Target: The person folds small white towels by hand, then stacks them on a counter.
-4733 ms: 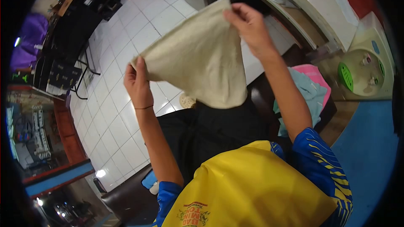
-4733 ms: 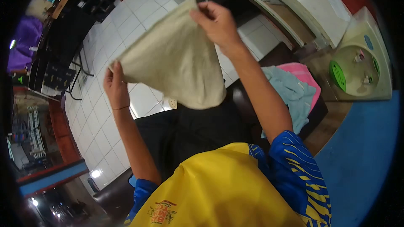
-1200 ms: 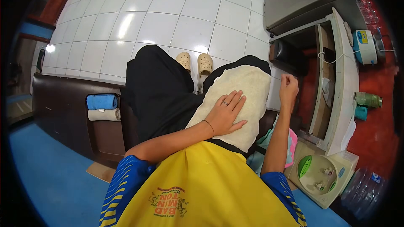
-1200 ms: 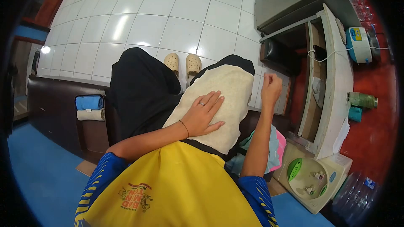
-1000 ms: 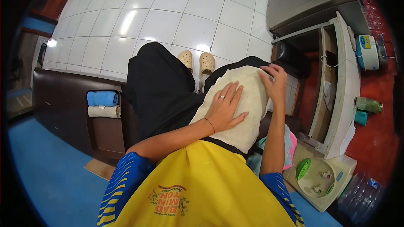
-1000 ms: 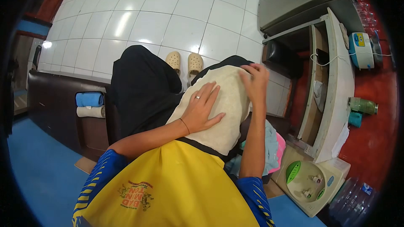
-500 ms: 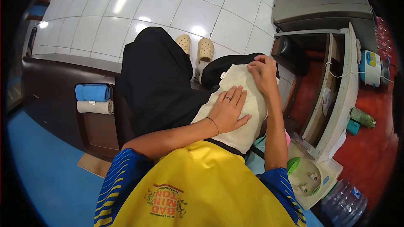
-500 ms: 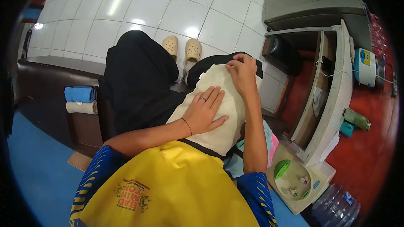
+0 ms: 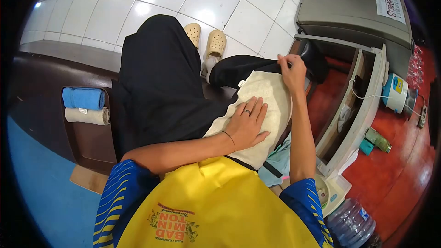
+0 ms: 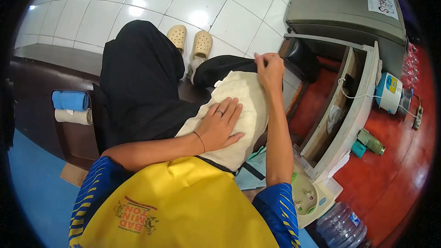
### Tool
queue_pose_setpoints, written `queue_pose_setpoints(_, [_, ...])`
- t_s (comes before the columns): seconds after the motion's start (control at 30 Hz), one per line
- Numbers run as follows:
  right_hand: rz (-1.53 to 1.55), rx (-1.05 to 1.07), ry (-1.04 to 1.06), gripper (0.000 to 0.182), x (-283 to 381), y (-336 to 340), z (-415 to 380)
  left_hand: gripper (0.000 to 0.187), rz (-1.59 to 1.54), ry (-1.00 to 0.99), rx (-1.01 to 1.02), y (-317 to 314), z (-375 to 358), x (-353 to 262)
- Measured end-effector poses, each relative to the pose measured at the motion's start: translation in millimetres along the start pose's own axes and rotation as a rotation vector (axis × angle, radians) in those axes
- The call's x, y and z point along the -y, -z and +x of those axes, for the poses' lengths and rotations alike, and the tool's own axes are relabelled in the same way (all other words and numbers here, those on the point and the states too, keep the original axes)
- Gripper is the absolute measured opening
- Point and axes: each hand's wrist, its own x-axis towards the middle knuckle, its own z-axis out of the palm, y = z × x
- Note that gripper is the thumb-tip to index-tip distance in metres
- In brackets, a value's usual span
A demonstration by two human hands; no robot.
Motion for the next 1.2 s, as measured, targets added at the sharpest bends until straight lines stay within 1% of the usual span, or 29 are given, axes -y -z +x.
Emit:
queue_pose_setpoints(0.03, [0.006, -0.031, -0.071, 0.024, -3.5, 1.1, 3.0, 0.072, -0.006, 0.008, -0.004, -0.1, 0.3, 0.1])
queue_pose_setpoints(0.07, [-0.009, 0.017, -0.163, 0.022, -4.5, 6.8, 6.1, 0.072, -0.006, 0.011, -0.001, -0.2, 0.5, -0.3])
queue_pose_setpoints(0.1, [-0.014, 0.025, -0.160, 0.022, -7.5, 7.8, 7.4, 0.072, -0.008, 0.015, 0.003, -0.5, 0.8, -0.8])
queue_pose_setpoints(0.17, [-0.017, 0.055, 0.111, 0.022, -4.6, 9.2, 8.5, 0.072, -0.006, 0.021, 0.004, -0.3, 0.9, -1.0])
queue_pose_setpoints(0.2, [0.007, 0.213, 0.109, 0.028, 0.2, 14.1, 8.4, 0.071, 0.003, 0.019, 0.007, 0.2, 1.3, -1.0])
queue_pose_setpoints(0.27, [-0.088, 0.495, 0.139, 0.031, 15.1, 16.7, 3.9, 0.071, 0.002, 0.023, 0.012, 0.7, 1.9, -1.2])
queue_pose_setpoints(0.3, [-0.040, 0.654, 0.118, 0.031, 21.8, 16.4, 4.8, 0.072, 0.006, 0.023, 0.017, 0.7, 1.9, -1.1])
queue_pose_setpoints(0.37, [-0.181, 0.642, 0.251, 0.027, 24.7, 7.4, -4.3, 0.072, 0.003, 0.024, 0.013, 0.5, 1.5, -0.9])
queue_pose_setpoints(0.4, [-0.161, 0.650, 0.235, 0.022, 23.2, 0.9, -4.9, 0.072, 0.003, 0.022, 0.009, 0.2, 1.4, -0.7])
queue_pose_setpoints(0.53, [-0.127, 0.666, 0.229, 0.020, 21.8, -12.2, 3.5, 0.072, 0.002, 0.027, -0.004, -0.9, 0.6, -0.5])
queue_pose_setpoints(0.6, [-0.120, 0.499, 0.100, 0.021, 25.8, -13.7, 8.9, 0.072, -0.004, 0.029, 0.000, -0.9, 0.9, -0.9])
queue_pose_setpoints(0.63, [-0.110, 0.366, 0.153, 0.021, 18.0, -17.8, 8.9, 0.072, -0.006, 0.030, -0.002, -0.9, 1.3, -1.0])
queue_pose_setpoints(0.67, [-0.112, 0.368, 0.153, 0.021, 16.4, -16.4, 10.7, 0.072, -0.004, 0.032, 0.009, -0.8, 1.4, -1.1])
queue_pose_setpoints(0.73, [-0.077, 0.202, 0.068, 0.024, 13.7, -14.1, 13.6, 0.072, -0.002, 0.036, 0.019, -0.4, 1.5, -0.9])
queue_pose_setpoints(0.8, [-0.090, 0.206, 0.039, 0.025, 14.9, -7.7, 18.0, 0.072, 0.000, 0.039, 0.024, -0.4, 1.2, -1.3])
queue_pose_setpoints(0.87, [-0.104, 0.336, -0.096, 0.020, 15.4, -1.6, 21.0, 0.072, 0.003, 0.041, 0.027, -0.3, 0.8, -1.2])
queue_pose_setpoints(0.9, [-0.106, 0.338, -0.095, 0.020, 10.7, -3.0, 19.6, 0.072, 0.008, 0.041, 0.032, -0.2, 0.7, -1.3])
queue_pose_setpoints(0.97, [-0.068, 0.087, 0.143, 0.022, 4.5, -7.8, 15.1, 0.072, 0.008, 0.041, 0.031, -0.3, 0.8, -1.7])
queue_pose_setpoints(1.0, [-0.069, 0.089, 0.143, 0.022, 5.1, -7.5, 14.8, 0.072, 0.011, 0.041, 0.032, -0.2, 0.7, -1.7])
queue_pose_setpoints(1.07, [-0.183, 0.252, 0.225, 0.028, 10.2, -3.7, 15.2, 0.072, 0.006, 0.042, 0.039, 0.4, 0.8, -1.1])
queue_pose_setpoints(1.17, [-0.274, 0.601, 0.139, 0.022, 28.3, 8.8, 14.9, 0.072, -0.006, 0.044, 0.048, 1.1, 1.6, -1.5])
queue_pose_setpoints(1.2, [-0.264, 0.682, 0.051, 0.014, 22.3, 3.3, 13.5, 0.072, -0.011, 0.045, 0.051, 1.1, 1.4, -1.3])
